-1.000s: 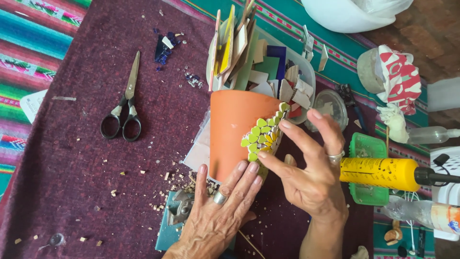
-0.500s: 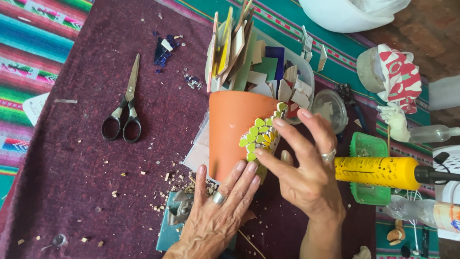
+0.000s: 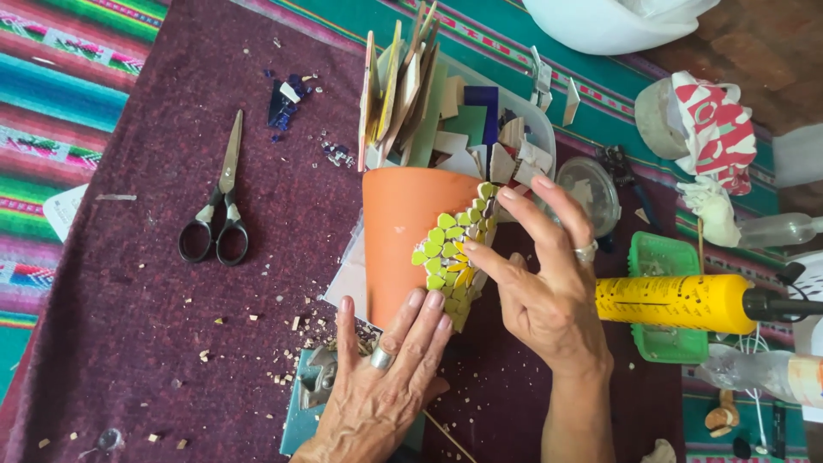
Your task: Applying glue and placing small mosaic tiles onto a terracotta pot to create a decorative flower pattern.
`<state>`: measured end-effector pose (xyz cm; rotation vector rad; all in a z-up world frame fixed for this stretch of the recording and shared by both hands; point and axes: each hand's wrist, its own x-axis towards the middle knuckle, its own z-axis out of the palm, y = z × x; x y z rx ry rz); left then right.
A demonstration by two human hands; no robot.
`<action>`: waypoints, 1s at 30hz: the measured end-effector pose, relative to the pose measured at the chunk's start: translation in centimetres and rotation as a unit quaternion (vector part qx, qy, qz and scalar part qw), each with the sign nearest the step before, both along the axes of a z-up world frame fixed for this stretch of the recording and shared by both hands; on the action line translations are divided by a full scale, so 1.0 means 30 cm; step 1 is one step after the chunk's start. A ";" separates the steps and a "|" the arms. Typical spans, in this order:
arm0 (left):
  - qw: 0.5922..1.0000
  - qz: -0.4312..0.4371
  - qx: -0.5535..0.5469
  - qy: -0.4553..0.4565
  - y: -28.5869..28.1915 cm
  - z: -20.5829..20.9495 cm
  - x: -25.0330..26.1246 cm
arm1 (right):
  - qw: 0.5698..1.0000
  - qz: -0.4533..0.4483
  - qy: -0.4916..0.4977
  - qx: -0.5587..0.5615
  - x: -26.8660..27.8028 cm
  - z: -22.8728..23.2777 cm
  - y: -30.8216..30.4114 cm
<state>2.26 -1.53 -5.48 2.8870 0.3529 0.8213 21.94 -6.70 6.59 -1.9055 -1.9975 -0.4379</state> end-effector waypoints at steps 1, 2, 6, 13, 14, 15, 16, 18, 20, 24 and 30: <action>1.000 -0.001 0.001 0.000 0.000 -0.001 0.000 | 1.000 -0.001 0.000 0.001 -0.002 0.000 0.003; 1.000 0.000 0.003 0.001 0.000 -0.001 -0.001 | 1.000 0.000 0.006 0.004 -0.004 0.000 0.006; 1.000 -0.002 0.002 0.001 0.000 -0.001 -0.002 | 0.999 0.008 0.037 0.010 0.002 -0.005 0.002; 1.000 -0.005 0.001 -0.006 -0.001 -0.011 0.001 | 0.997 0.011 0.055 0.047 0.050 -0.043 -0.007; 1.000 -0.003 0.002 -0.009 -0.001 -0.013 0.002 | 0.998 0.018 0.049 0.046 0.052 -0.046 -0.005; 1.000 -0.002 0.004 -0.011 -0.001 -0.015 0.003 | 0.998 0.025 0.043 0.045 0.053 -0.048 -0.002; 1.000 -0.002 0.004 -0.011 -0.001 -0.016 0.003 | 0.998 0.025 0.043 0.046 0.052 -0.051 -0.001; 1.000 -0.002 0.003 -0.017 -0.002 -0.020 0.005 | 0.998 0.016 0.052 0.039 0.051 -0.055 -0.001; 1.000 -0.002 0.000 -0.018 -0.002 -0.020 0.005 | 0.998 0.012 0.056 0.036 0.043 -0.055 0.003; 1.000 -0.003 0.001 -0.017 -0.003 -0.024 0.004 | 0.998 0.007 0.056 0.041 0.043 -0.070 0.014; 1.000 0.002 0.010 -0.008 -0.003 -0.011 0.005 | 0.998 0.012 -0.001 0.056 0.008 -0.036 0.013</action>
